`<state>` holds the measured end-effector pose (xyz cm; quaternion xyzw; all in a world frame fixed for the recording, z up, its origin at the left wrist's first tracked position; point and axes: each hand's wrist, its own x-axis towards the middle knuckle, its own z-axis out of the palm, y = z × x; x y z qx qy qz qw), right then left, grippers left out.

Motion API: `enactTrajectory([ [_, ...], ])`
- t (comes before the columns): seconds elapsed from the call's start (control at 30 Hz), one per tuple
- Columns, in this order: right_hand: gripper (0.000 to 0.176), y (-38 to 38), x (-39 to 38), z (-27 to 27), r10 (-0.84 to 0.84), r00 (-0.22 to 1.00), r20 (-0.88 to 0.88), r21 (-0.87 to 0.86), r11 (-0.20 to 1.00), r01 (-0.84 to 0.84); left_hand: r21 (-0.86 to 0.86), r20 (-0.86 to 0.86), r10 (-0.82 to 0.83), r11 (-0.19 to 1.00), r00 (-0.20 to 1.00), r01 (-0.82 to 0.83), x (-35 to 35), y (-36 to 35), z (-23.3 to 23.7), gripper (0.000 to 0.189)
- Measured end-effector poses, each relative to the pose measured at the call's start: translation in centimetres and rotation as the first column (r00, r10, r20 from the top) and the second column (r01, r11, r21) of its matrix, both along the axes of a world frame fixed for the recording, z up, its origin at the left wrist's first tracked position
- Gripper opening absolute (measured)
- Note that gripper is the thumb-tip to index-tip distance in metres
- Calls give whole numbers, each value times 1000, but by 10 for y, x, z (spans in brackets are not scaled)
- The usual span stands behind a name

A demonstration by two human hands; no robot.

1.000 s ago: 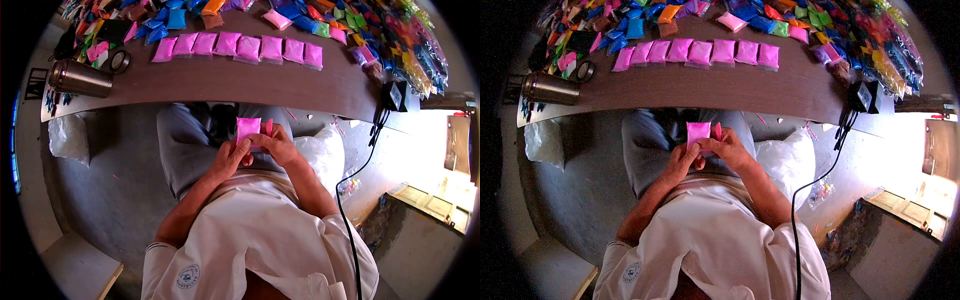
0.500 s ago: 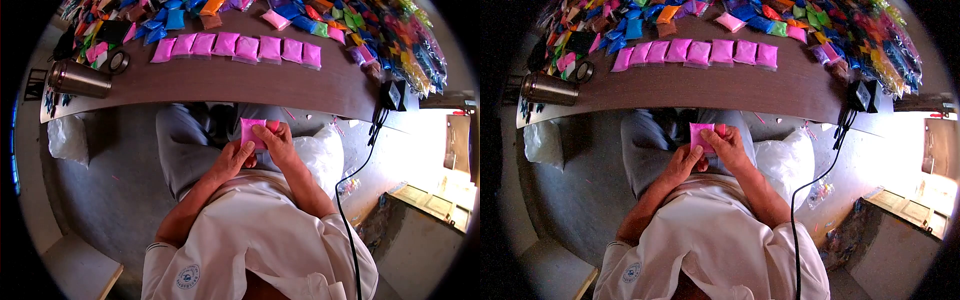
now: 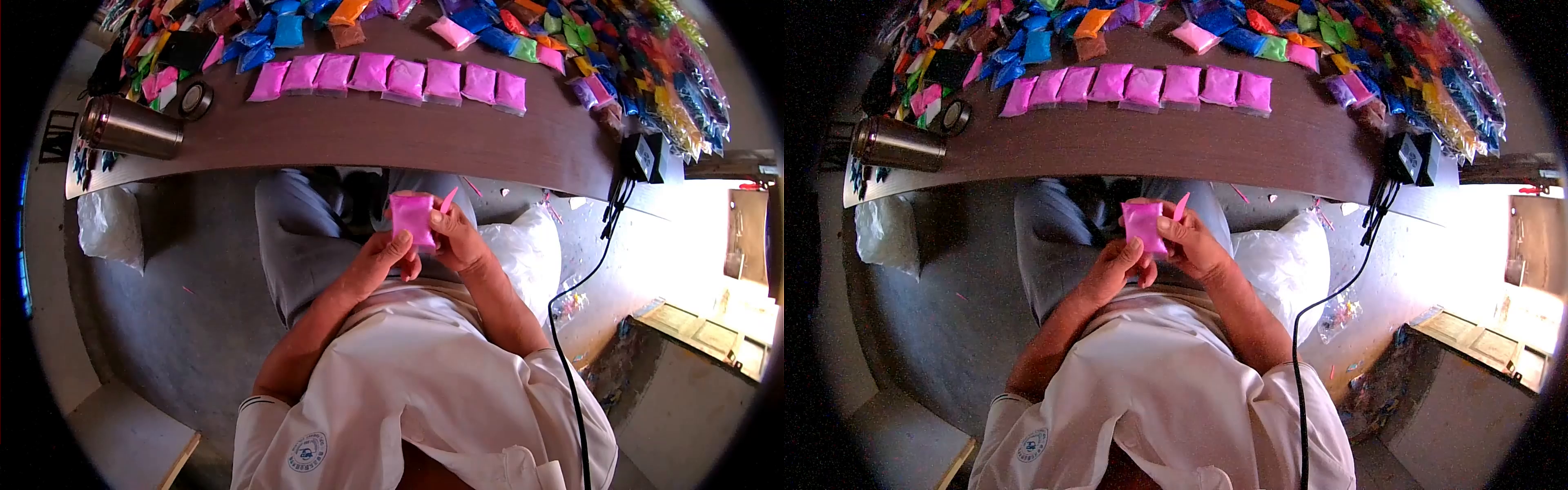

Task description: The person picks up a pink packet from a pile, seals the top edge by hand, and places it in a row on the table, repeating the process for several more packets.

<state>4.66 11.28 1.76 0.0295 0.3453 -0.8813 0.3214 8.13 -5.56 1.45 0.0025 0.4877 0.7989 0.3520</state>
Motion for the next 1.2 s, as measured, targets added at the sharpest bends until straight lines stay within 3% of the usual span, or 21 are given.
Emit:
enactTrajectory([
  [0.07, 65, -2, 1, -1, -6, 998, -59, -12, 1000, 5, 52, -5, -4, 999, 1000, 5, 0, 1, 1, 48],
  [0.2, 63, 1, -1, 1, 97, 993, -64, -95, 990, -103, 38, 34, 31, 999, 999, -32, 2, 0, -4, 51],
  [0.27, 50, -4, 0, 0, -25, 991, -129, 38, 999, 30, 28, 26, -29, 999, 999, 29, 0, 0, -5, 54],
  [0.3, 50, -5, 0, 2, -23, 991, -129, 39, 999, 29, 29, 26, -28, 999, 999, 28, 0, -1, -6, 54],
  [0.37, 39, -7, 0, 8, -35, 993, -109, 231, 971, 60, 62, 103, -2, 998, 995, -5, 1, 0, -11, 57],
  [0.57, 34, -10, -2, 19, -110, 975, -192, 450, 873, 187, -78, 2, -6, 997, 1000, 6, 4, -4, -27, 63],
  [0.7, 37, -5, -7, 25, -36, 974, -224, 581, 798, 163, -150, -60, 22, 988, 998, -31, 6, -10, -29, 67],
  [0.77, 36, -3, -8, 23, 48, 965, -256, 657, 741, 137, -153, -29, 119, 981, 992, -122, 7, -10, -33, 67],
  [0.9, 32, -5, -7, 23, 114, 964, -241, 660, 747, 77, -168, -92, 179, 967, 980, -193, 2, -1, -4, 58],
  [0.97, 24, -6, -5, 21, -96, 990, -101, 457, 880, 132, -209, -215, 67, 971, 974, -113, 0, -5, -13, 53],
  [1.0, 24, -5, -4, 23, -97, 990, -99, 457, 880, 132, -209, -212, 66, 972, 975, -111, 1, -5, -13, 53],
  [1.07, 24, -1, -5, 28, -91, 996, -14, 226, 970, 92, -186, -203, 89, 974, 975, -128, 0, -5, -12, 53],
  [1.2, 19, -3, 2, 18, -74, 997, -31, 325, 942, 80, -256, -236, 85, 955, 968, -146, 3, -7, -22, 53],
])
